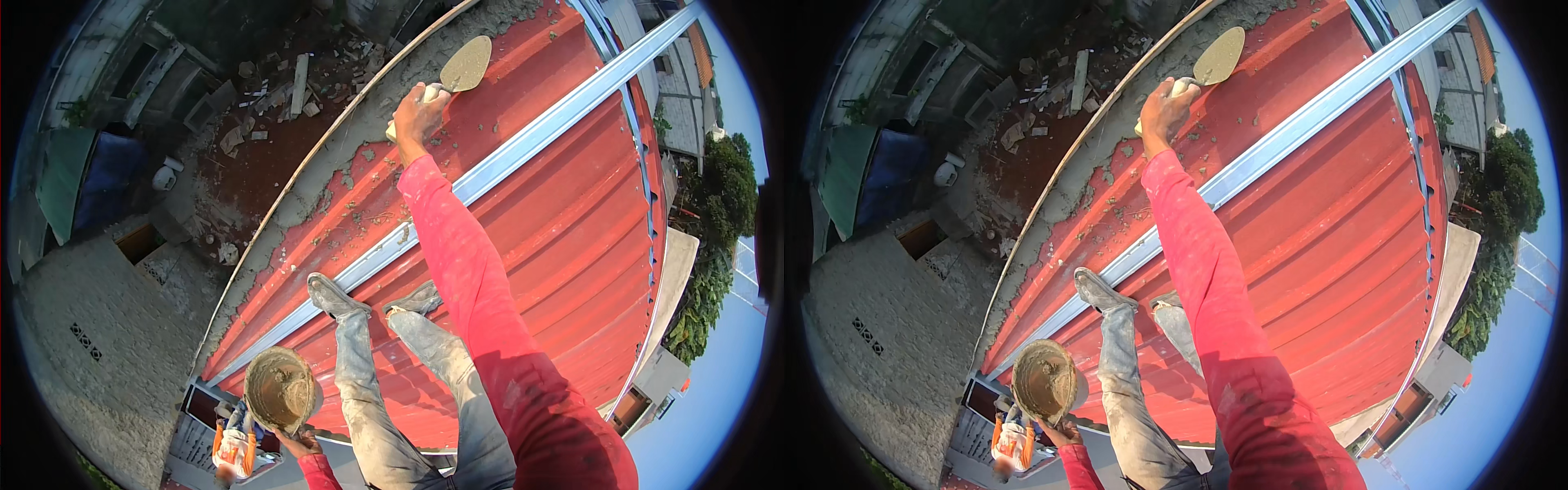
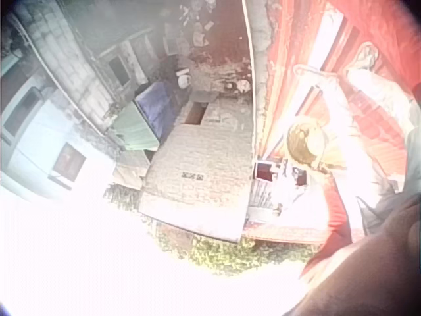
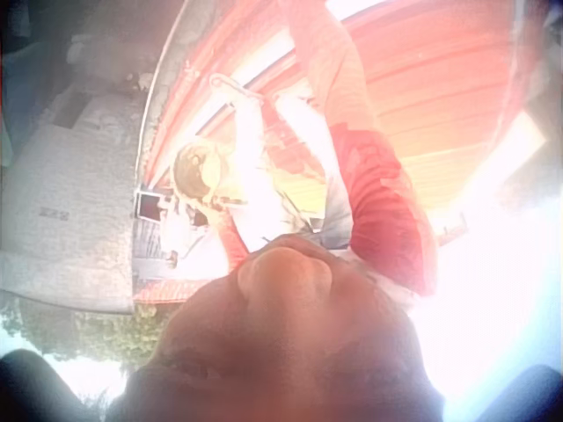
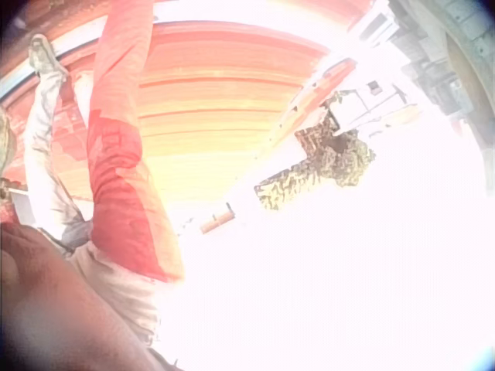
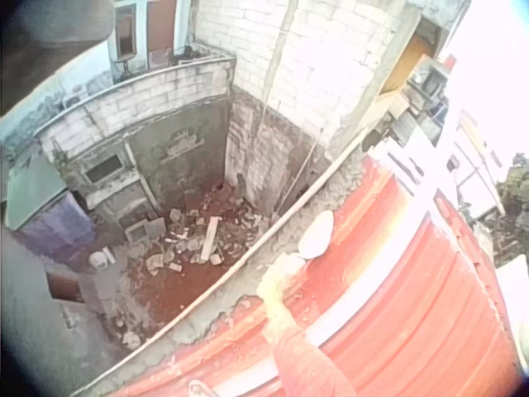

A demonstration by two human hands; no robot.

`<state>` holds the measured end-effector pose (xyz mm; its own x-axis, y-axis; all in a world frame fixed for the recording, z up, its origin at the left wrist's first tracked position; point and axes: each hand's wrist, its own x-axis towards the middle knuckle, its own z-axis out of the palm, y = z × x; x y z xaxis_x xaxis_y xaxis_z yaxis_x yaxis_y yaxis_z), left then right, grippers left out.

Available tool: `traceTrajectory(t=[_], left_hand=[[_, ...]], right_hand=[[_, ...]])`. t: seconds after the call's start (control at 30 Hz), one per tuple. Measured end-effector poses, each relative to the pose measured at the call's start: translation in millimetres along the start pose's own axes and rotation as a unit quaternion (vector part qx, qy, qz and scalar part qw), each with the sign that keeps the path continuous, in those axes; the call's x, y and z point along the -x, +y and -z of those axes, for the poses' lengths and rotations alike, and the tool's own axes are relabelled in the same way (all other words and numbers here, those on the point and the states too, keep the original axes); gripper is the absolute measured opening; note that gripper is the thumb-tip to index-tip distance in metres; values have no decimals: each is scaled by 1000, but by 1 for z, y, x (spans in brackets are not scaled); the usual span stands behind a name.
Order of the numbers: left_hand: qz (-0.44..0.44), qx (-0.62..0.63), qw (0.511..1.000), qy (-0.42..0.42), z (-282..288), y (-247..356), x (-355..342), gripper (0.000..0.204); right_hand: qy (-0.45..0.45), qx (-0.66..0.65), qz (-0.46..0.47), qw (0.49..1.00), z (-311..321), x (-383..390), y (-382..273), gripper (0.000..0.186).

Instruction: The person scoops cement from a bucket with a trowel and applies it to the seam of a red corrugated metal roof. They repeatedly smooth the cement along the seam while standing on the roof.

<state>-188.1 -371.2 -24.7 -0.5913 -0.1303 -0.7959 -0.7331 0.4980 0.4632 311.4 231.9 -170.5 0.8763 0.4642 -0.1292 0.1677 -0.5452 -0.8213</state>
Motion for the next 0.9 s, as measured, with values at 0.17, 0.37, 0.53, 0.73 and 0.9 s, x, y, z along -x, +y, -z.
traceTrajectory(t=[0.17, 0.37, 0.53, 0.73, 0.9], left_hand=[[30, 5, 999, -18, -9, 8, 26, 62], [32, -34, 999, -11, 14, 0, 6, 65], [53, -38, 997, -31, -2, -6, -4, 63], [-35, -4, 999, 16, -7, 4, 12, 61], [-34, -23, 999, 7, -7, 0, 6, 67]], right_hand=[[-109, -118, -94, 983, 58, -84, -2, 48], [-179, -73, -110, 975, 24, -54, 9, 54], [-183, 98, 27, 978, 4, 32, 89, 53], [-318, 255, 188, 894, 81, 66, 120, 44], [-259, 493, 470, 684, 152, -125, 30, 40]])
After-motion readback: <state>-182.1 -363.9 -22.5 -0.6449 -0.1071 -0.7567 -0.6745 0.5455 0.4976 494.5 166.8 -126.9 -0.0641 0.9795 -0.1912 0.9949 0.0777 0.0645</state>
